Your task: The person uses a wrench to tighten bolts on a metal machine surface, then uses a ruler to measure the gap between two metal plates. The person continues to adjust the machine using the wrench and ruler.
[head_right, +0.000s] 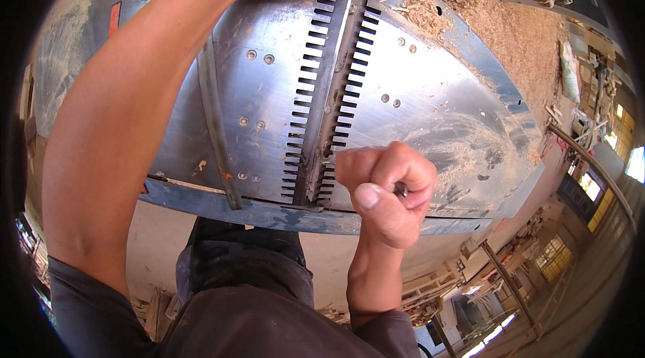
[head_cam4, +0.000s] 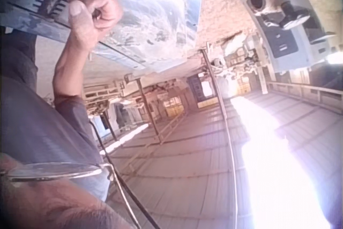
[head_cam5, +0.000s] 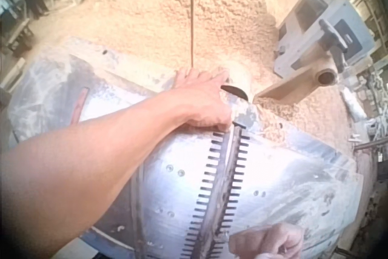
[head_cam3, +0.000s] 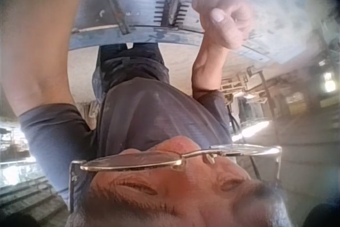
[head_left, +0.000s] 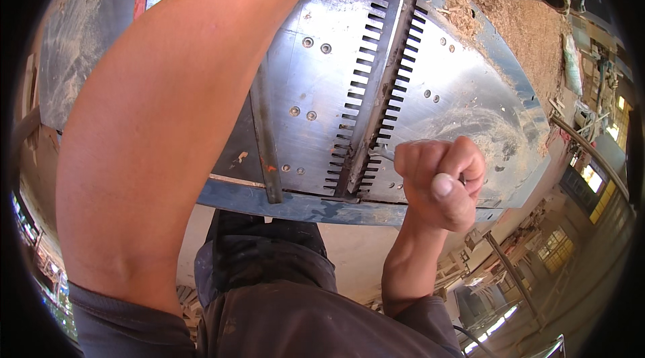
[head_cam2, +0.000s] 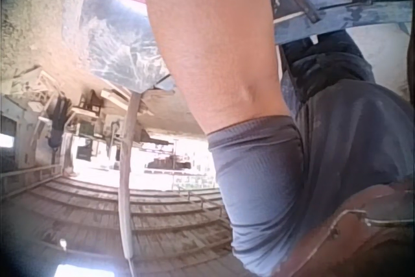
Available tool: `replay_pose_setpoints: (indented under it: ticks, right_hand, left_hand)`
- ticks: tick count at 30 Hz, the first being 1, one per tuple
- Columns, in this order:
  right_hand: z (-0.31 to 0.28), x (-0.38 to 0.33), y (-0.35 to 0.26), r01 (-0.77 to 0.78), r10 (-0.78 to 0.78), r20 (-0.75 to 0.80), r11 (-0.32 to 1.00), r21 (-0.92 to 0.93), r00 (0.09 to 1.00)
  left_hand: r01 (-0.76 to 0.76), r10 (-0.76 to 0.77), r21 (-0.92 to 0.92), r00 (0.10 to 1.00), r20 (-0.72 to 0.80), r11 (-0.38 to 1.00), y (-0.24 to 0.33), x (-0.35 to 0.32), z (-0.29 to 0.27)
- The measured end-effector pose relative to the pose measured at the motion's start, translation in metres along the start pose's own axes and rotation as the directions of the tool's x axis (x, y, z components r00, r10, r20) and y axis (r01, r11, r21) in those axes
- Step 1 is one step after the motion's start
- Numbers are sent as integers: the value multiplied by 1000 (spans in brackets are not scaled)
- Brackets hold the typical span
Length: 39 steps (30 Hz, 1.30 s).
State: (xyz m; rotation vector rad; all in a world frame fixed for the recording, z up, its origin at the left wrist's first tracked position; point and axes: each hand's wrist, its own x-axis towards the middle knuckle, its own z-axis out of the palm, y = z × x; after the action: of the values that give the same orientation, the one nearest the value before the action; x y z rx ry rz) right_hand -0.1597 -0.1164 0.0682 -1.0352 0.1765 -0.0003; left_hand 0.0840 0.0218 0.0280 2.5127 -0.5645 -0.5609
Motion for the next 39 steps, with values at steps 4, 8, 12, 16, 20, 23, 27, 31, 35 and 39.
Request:
replay_pose_setpoints:
  ticks: [4,8,12,16,20,23,27,31,35,39]
  right_hand:
    - [-7,9,4,-56,54,142,998,13,988]
    - [-6,19,3,-45,47,314,999,-14,948]
    - [0,17,5,-14,44,399,997,-79,916]
    - [3,16,9,-54,99,413,991,-120,905]
    - [-1,15,8,-53,130,432,981,-184,893]
    - [2,7,6,-4,127,449,964,-266,884]
    - [4,-19,6,48,31,235,945,-323,972]
    - [16,-49,25,183,-224,-125,944,-275,967]
    - [26,-38,39,248,-312,-270,937,-248,911]
    - [24,-44,44,297,-374,-254,908,-295,892]
  left_hand:
    - [-13,16,46,997,-69,999,5,-9,4]
    - [-10,10,-7,998,62,1000,-3,4,-7]
    - [-21,21,34,1000,-2,999,-3,4,0]
    - [-20,20,18,1000,1,1000,-5,4,0]
    - [1,-2,3,999,44,1000,3,5,-2]
    - [-4,7,51,998,-55,999,4,-10,2]
    - [8,-9,28,999,33,1000,-1,0,-5]
    - [15,-16,21,998,54,1000,2,7,-4]
    - [-10,10,-1,998,67,1000,0,1,-10]
    - [8,-7,-19,996,89,1000,2,4,-13]
